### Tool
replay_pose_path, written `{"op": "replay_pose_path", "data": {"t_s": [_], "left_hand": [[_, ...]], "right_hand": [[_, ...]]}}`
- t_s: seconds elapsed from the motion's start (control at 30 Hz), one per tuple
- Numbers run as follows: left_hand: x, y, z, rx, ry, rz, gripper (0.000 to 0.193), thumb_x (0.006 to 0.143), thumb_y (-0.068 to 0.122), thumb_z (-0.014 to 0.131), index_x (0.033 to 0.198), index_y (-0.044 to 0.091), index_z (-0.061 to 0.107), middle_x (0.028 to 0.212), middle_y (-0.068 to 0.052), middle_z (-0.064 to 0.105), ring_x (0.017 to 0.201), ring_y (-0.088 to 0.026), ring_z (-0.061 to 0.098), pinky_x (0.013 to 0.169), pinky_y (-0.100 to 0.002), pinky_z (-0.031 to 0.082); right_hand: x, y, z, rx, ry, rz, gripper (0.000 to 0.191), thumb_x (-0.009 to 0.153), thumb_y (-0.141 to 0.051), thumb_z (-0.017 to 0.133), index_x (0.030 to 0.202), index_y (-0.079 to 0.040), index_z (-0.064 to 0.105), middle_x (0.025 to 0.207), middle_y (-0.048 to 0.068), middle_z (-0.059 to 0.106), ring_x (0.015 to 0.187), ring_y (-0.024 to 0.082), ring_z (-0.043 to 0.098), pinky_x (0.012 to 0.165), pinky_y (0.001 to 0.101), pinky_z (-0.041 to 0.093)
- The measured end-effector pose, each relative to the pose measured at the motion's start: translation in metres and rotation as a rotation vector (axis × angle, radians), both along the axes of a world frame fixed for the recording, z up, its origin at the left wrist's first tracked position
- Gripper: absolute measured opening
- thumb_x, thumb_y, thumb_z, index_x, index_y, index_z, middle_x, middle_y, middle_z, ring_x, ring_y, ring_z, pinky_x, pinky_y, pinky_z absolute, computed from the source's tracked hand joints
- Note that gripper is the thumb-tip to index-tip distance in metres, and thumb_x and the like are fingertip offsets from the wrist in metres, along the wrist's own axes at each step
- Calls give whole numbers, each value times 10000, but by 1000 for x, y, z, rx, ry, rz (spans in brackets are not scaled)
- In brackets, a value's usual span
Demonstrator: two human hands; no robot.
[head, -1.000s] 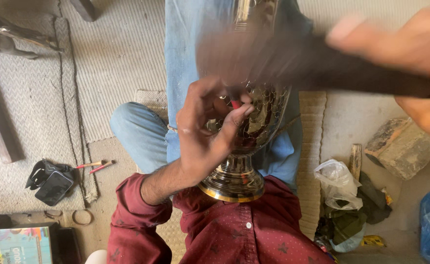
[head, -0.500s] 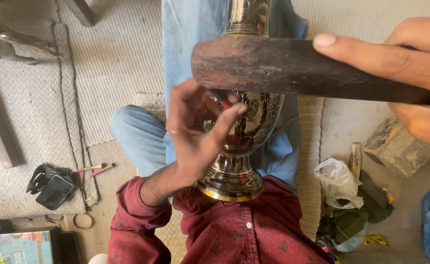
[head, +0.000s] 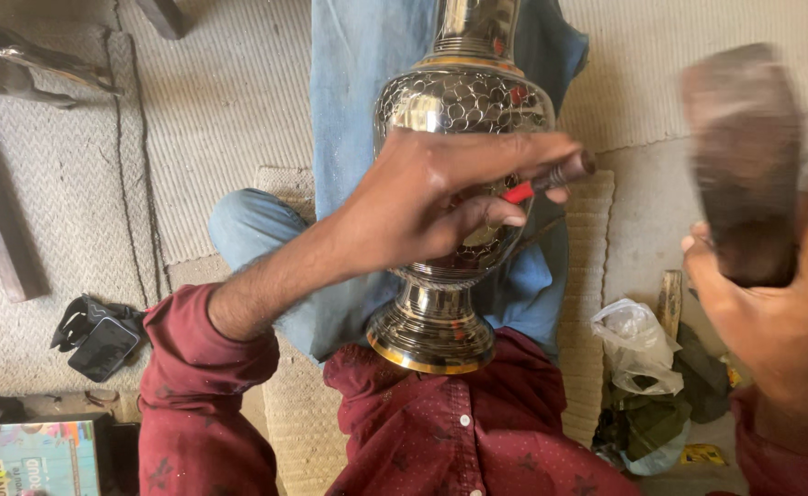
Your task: The person sits on the floor with a brass vase held between their legs and, using a small punch held in one hand and a wooden mallet in the other, repeatedly strikes the punch to chase a decorative pattern into the vase surface, repositioning the punch across the patterned area.
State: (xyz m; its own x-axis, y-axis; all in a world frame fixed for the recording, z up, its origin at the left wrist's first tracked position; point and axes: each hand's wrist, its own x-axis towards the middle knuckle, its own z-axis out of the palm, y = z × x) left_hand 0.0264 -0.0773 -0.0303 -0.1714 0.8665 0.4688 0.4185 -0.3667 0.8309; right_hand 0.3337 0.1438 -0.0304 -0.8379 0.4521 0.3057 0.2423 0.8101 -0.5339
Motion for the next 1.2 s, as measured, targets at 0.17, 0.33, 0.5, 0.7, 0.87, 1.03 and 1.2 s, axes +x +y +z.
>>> {"op": "replay_pose_path", "data": {"t_s": [0.17,0.33,0.5,0.7,0.87,1.03,1.2], "left_hand": [[-1,1,5,-56,-10,-50,576,990,101,785,1492,105,504,1377,-13,687,1241,-201,735,1049,-279,629],[-3,5,7,-149,87,-115,593,947,76,780,1493,153,561,1356,-26,717,1173,-229,753,932,-318,635],[-9,9,9,-74,55,-241,590,964,14,713,1502,162,520,1332,14,725,1166,-208,758,922,-315,634],[-12,22,10,-117,139,-374,567,962,101,748,1484,207,554,1240,31,771,1086,-190,771,827,-339,622],[-21,26,15,-118,162,-520,585,949,126,749,1493,194,544,1218,-25,774,1065,-236,761,844,-399,585],[-22,30,17,-115,184,-606,593,945,86,729,1497,216,556,1199,-23,779,1057,-229,758,850,-390,586],[-22,21,14,-87,138,-506,598,961,71,743,1508,199,536,1173,2,790,1052,-218,765,833,-377,585]], "right_hand": [[1,-20,11,-93,42,-34,699,920,60,788,1510,20,415,1024,202,652,865,259,681,758,335,568],[-5,-24,19,-124,11,35,573,885,59,769,1382,40,484,992,180,659,857,259,692,764,345,583],[6,-27,-4,63,-31,57,644,827,62,796,1385,48,473,1010,219,655,840,294,686,738,383,573],[20,-47,-32,162,22,12,577,945,86,779,1385,20,411,982,167,624,835,311,656,764,401,540],[14,-68,-45,-117,201,-108,622,922,63,756,1387,-30,353,1063,173,582,869,280,629,772,364,566],[28,-66,-46,15,63,-103,479,992,78,740,1295,-96,413,986,162,581,815,264,611,762,355,522],[37,-43,-49,-44,124,44,755,1056,112,716,1572,-117,215,1064,122,584,849,231,607,791,306,544]]}}
